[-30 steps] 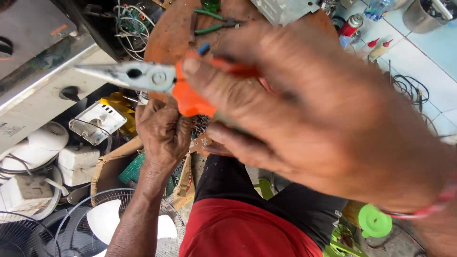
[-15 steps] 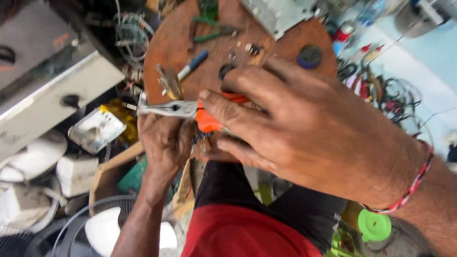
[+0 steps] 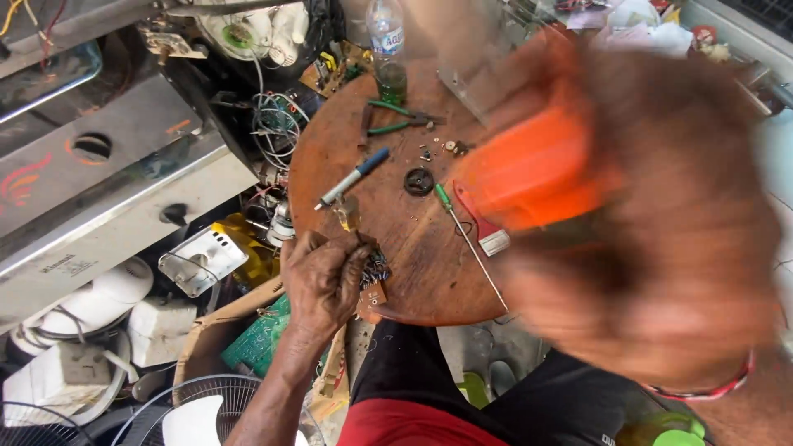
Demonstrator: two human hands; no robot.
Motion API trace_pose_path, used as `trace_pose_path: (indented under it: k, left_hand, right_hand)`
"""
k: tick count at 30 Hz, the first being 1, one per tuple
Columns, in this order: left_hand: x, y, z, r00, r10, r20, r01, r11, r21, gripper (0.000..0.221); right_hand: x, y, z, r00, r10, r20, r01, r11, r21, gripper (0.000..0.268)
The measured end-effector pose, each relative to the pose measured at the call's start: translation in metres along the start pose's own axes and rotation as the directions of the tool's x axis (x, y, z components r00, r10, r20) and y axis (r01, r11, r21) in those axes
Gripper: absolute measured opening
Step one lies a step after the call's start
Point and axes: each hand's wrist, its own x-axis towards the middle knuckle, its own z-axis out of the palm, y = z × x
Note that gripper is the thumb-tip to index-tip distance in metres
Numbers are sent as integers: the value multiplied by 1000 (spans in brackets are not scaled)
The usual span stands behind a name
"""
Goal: A person is repairing a circuit board using a soldering iron, pliers, and a screwdriver on a workbench.
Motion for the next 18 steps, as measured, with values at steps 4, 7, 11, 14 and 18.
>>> trace_pose_path:
  k: [4, 7, 11, 14, 18]
  left_hand:
    - [-3, -15, 10, 996, 60, -60, -62, 998, -26, 22]
    - [-4, -14, 12, 998, 38, -45, -38, 999, -10, 16]
    - [9, 12, -12, 999, -30, 25, 32, 998, -52, 19]
    - [7, 0, -3, 998, 62, -33, -62, 998, -13, 18]
    - [1, 7, -7, 999, -43, -7, 43, 998, -49, 15]
  right_hand:
    - [-1, -2, -6, 998, 52, 34, -54, 996, 73, 61]
    - [4, 3, -8, 994, 55, -96, -28, 963, 269, 49]
    - [3, 14, -17, 884, 259, -389, -83, 906, 414, 22]
    - [7, 5, -9, 999, 35, -10, -35, 999, -5, 66]
    - [11, -1, -15, 1000, 24, 5, -24, 999, 28, 64]
